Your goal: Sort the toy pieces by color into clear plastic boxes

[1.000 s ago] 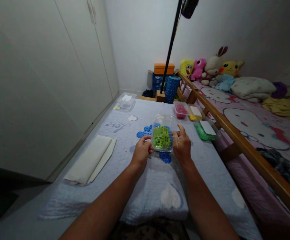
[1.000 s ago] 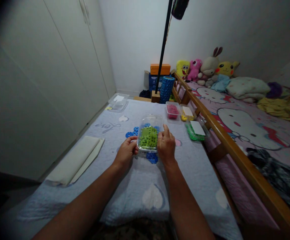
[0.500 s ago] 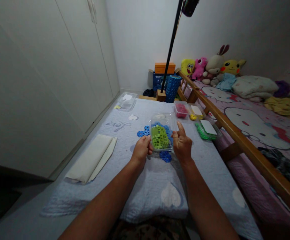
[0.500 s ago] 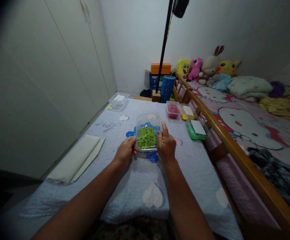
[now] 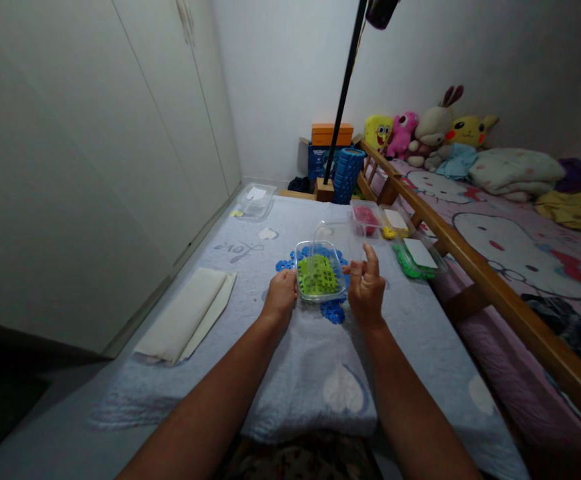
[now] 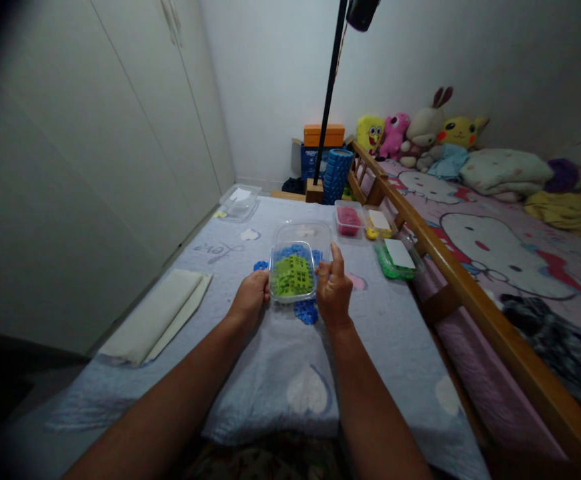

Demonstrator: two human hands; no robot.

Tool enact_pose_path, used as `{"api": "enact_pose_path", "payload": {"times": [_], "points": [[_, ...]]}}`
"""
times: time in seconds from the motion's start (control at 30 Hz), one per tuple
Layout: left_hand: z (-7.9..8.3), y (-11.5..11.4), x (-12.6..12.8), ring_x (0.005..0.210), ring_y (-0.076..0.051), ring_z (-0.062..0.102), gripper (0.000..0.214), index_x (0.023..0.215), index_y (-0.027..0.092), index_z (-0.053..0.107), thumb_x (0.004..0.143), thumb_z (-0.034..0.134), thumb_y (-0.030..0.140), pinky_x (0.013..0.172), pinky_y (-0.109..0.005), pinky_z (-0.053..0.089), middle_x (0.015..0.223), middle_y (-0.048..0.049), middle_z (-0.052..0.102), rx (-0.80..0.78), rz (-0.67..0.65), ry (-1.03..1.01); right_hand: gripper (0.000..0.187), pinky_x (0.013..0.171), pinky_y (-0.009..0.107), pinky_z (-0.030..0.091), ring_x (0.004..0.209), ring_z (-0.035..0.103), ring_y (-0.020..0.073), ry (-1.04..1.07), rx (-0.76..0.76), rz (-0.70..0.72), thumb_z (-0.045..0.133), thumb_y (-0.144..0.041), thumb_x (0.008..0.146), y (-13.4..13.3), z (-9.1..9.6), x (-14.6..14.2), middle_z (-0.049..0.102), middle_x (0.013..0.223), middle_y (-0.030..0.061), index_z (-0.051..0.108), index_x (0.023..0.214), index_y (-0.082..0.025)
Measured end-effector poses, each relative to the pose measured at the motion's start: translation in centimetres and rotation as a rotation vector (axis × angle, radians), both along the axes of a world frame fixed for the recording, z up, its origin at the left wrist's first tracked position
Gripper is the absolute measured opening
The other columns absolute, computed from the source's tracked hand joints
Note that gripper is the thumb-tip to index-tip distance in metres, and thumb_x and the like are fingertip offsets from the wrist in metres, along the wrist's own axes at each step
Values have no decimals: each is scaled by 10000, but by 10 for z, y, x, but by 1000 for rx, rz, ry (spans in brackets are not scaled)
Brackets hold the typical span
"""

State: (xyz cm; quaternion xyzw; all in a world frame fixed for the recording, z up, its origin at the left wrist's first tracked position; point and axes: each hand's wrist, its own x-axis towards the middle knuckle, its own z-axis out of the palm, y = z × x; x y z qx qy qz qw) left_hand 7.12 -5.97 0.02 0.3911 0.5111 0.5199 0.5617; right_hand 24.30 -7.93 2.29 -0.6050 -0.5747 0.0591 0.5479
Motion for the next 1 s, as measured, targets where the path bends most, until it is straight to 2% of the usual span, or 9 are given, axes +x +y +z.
{"api": "enact_pose_path", "payload": {"times": [0.07, 0.13, 0.27, 0.37, 0.53, 0.63, 0.73, 0.87, 1.0], "points": [[-1, 0, 0, 452, -74, 379, 345, 643, 211, 470, 836, 598, 466, 457, -198, 302, 553, 58, 443, -15, 19, -4, 556, 782, 334, 548, 783, 717, 206, 94, 13, -12, 430, -414, 1002, 1, -1, -2, 729, 782, 19, 445, 1503, -173], [1, 0, -1, 461, -79, 404, 348, 645, 210, 482, 824, 607, 481, 463, -200, 323, 565, 53, 462, -29, 29, 1, 553, 747, 327, 546, 705, 680, 189, 221, 21, -17, 441, -424, 994, 4, -3, -2, 684, 713, -17, 435, 1486, -172], [5, 0, -3, 482, -91, 440, 392, 648, 211, 516, 758, 661, 558, 478, -211, 338, 579, 45, 495, -20, 6, 35, 549, 541, 256, 446, 508, 535, 139, 459, -2, -44, 489, -477, 945, 13, -5, 9, 561, 613, -84, 467, 1399, -169], [7, 1, -6, 509, -95, 432, 317, 609, 209, 521, 658, 729, 443, 501, -218, 334, 576, 46, 491, 53, 30, 129, 561, 475, 232, 374, 457, 482, 120, 555, -46, -82, 538, -502, 880, 21, -8, 25, 534, 591, -100, 490, 1328, -169], [19, 8, -26, 535, -104, 408, 190, 582, 216, 495, 646, 649, 308, 541, -229, 332, 570, 53, 462, 151, 129, 236, 660, 433, 212, 315, 441, 451, 119, 690, -202, -100, 589, -363, 664, 28, -13, 48, 552, 583, -103, 501, 1288, -168], [32, 14, -42, 562, -116, 438, 151, 603, 218, 508, 649, 638, 280, 576, -242, 342, 585, 51, 484, 235, 185, 394, 677, 444, 219, 304, 459, 439, 121, 624, -306, -54, 576, -319, 588, 28, -15, 51, 559, 588, -91, 558, 1242, -146], [45, 17, -51, 565, -130, 452, 148, 624, 227, 492, 665, 632, 249, 590, -255, 321, 583, 52, 498, 249, 234, 636, 646, 486, 229, 323, 488, 444, 125, 494, -344, -37, 570, -320, 595, 29, -19, 47, 518, 571, -103, 594, 1214, -137], [59, 20, -52, 602, -158, 487, 155, 656, 233, 497, 701, 645, 232, 611, -271, 293, 613, 33, 540, 226, 221, 921, 580, 522, 238, 334, 509, 460, 138, 372, -377, 18, 550, -311, 625, 30, -26, 36, 451, 542, -122, 613, 1179, -152], [68, 27, -47, 651, -184, 535, 129, 700, 233, 533, 748, 652, 229, 624, -284, 279, 663, 3, 594, 236, 180, 1122, 515, 546, 249, 347, 542, 502, 158, 249, -364, 6, 529, -280, 634, 31, -32, 31, 492, 557, -100, 637, 1127, -175]]}}
